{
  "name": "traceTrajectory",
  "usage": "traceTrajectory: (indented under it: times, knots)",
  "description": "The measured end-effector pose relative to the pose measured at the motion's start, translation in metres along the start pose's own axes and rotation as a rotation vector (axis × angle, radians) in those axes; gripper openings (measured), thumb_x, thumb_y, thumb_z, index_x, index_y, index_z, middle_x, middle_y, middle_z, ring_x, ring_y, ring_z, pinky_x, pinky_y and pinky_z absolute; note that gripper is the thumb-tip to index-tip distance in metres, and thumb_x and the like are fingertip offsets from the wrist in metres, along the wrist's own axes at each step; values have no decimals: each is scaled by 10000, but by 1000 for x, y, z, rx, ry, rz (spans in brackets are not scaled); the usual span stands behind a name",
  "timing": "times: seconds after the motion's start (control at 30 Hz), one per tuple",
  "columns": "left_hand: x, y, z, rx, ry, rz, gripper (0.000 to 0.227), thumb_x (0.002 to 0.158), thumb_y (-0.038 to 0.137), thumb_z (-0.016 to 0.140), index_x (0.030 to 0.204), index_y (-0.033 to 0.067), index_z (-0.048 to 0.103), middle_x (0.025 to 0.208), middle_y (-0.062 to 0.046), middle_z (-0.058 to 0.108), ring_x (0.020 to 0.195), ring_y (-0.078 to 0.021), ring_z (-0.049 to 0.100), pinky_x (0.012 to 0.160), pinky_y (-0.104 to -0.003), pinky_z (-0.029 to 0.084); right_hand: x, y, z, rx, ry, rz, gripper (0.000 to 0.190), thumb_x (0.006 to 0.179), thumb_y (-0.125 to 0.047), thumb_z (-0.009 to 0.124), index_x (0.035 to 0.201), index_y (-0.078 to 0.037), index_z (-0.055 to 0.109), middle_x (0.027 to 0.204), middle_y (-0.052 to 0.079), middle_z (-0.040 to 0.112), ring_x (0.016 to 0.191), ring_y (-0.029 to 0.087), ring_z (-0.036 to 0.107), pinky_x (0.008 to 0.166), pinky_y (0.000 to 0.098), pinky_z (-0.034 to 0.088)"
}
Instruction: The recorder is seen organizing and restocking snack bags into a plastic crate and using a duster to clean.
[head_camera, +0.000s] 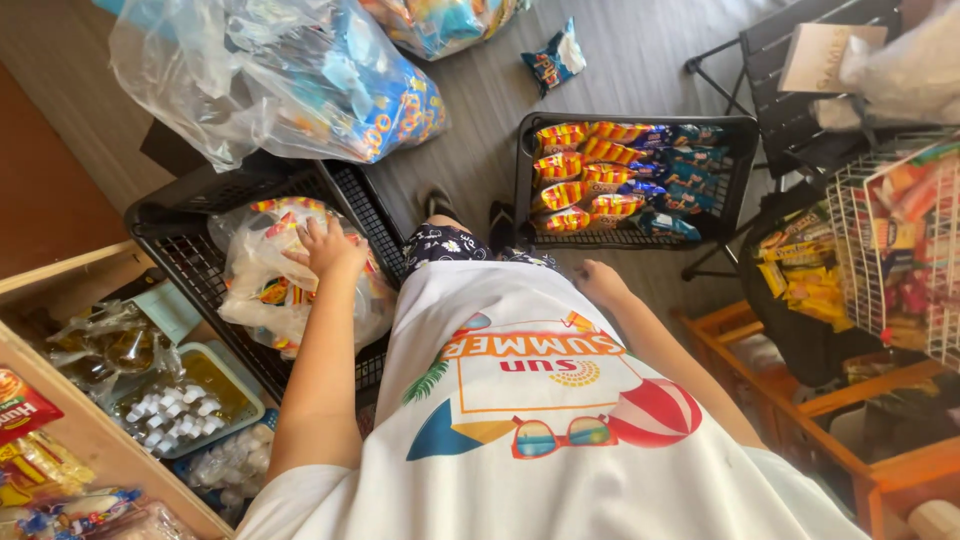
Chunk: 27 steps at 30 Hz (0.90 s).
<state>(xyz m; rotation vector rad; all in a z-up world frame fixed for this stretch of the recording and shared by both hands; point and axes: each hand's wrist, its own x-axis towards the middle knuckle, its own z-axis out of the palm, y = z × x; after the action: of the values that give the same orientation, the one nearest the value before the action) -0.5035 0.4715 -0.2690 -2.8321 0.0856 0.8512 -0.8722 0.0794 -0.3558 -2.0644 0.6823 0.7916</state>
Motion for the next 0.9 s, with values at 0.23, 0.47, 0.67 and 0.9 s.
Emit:
traceTrajectory:
  times: [0.23,0.47,0.67,0.9]
  knots:
    - [-23,-57,40,132,-87,-109,778,724,438,818,1428,234,558,1672,-100,214,1545,-359,67,1110,-784,-24,-53,57,44,70,-22,308,361,926,-305,650,1223,-109,708,1122,152,758,1039,328,734,933,413,551]
    - [-31,-88,69,-73,96,-68,747,757,450,813,1417,195,573,1664,-103,235,1557,-324,113,1156,-740,17,-35,9,62,0,-32,231,357,934,-323,670,1219,-113,722,1134,151,755,1068,323,707,948,413,539]
    - [-48,-86,74,-230,213,-9,679,800,461,798,1378,163,600,1659,-122,257,1559,-340,145,1164,-744,16,-11,-65,31,57,-2,88,349,919,-291,680,1208,-99,718,1132,148,754,1067,302,714,934,404,545]
    - [-42,-81,74,-259,143,7,644,818,451,777,1366,170,590,1658,-125,248,1556,-334,120,1168,-741,-9,-4,-54,24,26,56,-7,341,937,-285,668,1226,-106,702,1136,153,745,1061,303,706,925,395,542]
